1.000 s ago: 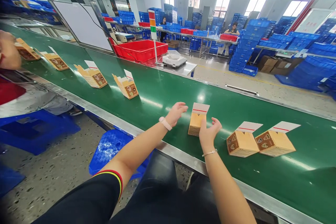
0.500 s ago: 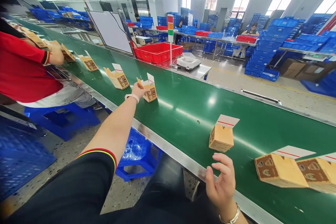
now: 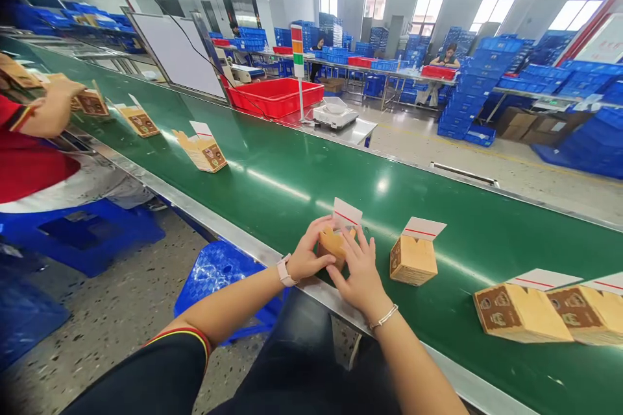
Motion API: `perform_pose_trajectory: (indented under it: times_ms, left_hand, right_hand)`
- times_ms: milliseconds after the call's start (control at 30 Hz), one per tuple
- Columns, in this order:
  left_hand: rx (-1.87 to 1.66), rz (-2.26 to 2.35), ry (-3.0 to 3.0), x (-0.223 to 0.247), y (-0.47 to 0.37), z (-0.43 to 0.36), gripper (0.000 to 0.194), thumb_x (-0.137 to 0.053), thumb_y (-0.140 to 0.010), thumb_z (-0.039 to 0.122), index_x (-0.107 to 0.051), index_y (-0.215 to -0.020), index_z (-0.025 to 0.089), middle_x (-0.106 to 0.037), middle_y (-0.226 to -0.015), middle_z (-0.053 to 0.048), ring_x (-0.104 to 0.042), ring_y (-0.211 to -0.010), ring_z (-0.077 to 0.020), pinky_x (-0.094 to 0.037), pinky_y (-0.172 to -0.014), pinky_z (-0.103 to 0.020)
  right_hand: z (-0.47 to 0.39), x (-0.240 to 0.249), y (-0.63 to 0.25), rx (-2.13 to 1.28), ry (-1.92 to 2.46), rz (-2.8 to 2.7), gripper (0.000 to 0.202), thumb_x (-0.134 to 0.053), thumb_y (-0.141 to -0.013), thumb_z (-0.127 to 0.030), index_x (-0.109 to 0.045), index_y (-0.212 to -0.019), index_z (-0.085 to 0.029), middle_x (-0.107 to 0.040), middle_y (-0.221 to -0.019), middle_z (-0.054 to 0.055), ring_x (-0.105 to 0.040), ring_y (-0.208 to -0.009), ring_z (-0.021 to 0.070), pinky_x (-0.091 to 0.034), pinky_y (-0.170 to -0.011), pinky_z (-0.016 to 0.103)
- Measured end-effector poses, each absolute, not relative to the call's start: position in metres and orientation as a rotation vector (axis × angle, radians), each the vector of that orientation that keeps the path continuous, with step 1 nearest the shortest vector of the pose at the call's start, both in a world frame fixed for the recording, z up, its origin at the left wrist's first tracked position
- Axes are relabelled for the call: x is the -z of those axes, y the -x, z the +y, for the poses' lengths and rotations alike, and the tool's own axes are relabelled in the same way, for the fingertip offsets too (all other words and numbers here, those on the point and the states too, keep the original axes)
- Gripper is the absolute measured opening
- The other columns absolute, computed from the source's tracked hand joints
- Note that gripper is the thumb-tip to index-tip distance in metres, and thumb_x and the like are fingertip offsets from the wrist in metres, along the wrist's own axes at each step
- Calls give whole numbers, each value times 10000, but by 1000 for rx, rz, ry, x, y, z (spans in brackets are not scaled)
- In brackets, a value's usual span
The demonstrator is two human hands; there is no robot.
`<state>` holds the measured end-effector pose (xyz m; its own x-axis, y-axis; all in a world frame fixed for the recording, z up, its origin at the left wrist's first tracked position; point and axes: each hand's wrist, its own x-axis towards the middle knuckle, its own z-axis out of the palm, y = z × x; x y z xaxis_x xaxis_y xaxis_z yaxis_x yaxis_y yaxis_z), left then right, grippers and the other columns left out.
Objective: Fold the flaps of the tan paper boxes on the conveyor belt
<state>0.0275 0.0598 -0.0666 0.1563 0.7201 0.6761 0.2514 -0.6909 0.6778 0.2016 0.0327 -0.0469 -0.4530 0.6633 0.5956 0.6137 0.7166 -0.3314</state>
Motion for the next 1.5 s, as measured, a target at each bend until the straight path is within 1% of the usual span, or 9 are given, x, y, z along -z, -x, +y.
perform_pose_trajectory:
  times_ms: [133, 267, 400, 600, 700, 833, 1033, 1233, 1500]
  left_hand:
    - [-1385, 883, -2312, 61, -29, 62, 416, -386, -935, 445, -568, -1219, 202, -619, -1243, -120, -478, -1254, -272, -352, -1034, -478]
    - [-1120, 973, -2521, 45, -32, 73, 443, -475, -881, 482, -601, -1221, 227, -621, -1265, -99, -495, -1180, -299, -351, -947, -477]
    - [-818, 941, -2696, 25, -37, 77, 349, -514, -869, 470, -675, -1099, 262, -680, -1162, -56, -500, -1091, -292, -313, -864, -441]
    - [-493, 811, -2834, 6, -39, 76, 273, -550, -862, 399, -691, -1040, 247, -706, -1047, -56, -463, -1118, -298, -286, -843, -424]
    - [-422, 782, -2843, 3, -43, 75, 235, -558, -859, 380, -695, -1002, 255, -700, -1071, -51, -464, -1120, -299, -286, -850, -433]
    - [-573, 773, -2789, 11, -50, 71, 321, -617, -811, 416, -648, -1088, 255, -678, -1124, -73, -497, -1131, -291, -304, -872, -430]
    - [-956, 884, -2586, 29, -61, 68, 319, -627, -776, 391, -601, -1018, 184, -660, -1134, -107, -574, -1107, -240, -355, -907, -384]
    - [-992, 787, -2582, 40, -67, 63, 224, -584, -836, 388, -634, -953, 205, -701, -1073, -75, -577, -1139, -243, -352, -901, -387]
    - [-742, 741, -2664, 21, -88, 61, 649, -644, -756, 456, -479, -1337, 217, -541, -1358, -121, -484, -1184, -301, -373, -920, -444]
  right_hand:
    - [47, 43, -211, -249, 877, -2147, 311, -508, -908, -345, -610, -1180, -233, -642, -1196, 96, -390, -1308, 354, -319, -1029, 654]
    - [53, 39, -214, -337, 774, -2090, 226, -473, -934, -317, -698, -924, -288, -722, -906, 25, -603, -1004, 269, -374, -1022, 575]
    - [51, 47, -215, -328, 773, -1894, 268, -494, -928, -339, -662, -732, -266, -705, -808, 15, -634, -889, 242, -407, -1001, 551]
    - [44, 54, -214, -187, 936, -1554, 230, -574, -862, -407, -578, -720, -227, -633, -972, 95, -616, -941, 254, -523, -820, 446]
    - [44, 53, -221, -136, 981, -1650, 239, -526, -877, -442, -601, -825, -220, -631, -1009, 119, -609, -965, 267, -517, -822, 450]
    - [43, 45, -238, -33, 1077, -1901, 303, -514, -882, -472, -652, -984, -222, -668, -1054, 117, -578, -1053, 309, -448, -922, 533]
    - [41, 21, -259, -217, 1114, -2263, 308, -491, -908, -496, -685, -844, -267, -704, -839, 43, -628, -870, 258, -496, -841, 499]
    - [27, 39, -266, 65, 1053, -1848, 294, -552, -884, -462, -647, -1033, -226, -642, -1142, 129, -608, -1048, 270, -521, -878, 459]
    - [21, 27, -282, -73, 1215, -2132, 283, -613, -815, -507, -696, -990, -300, -701, -992, 62, -571, -984, 319, -356, -950, 632]
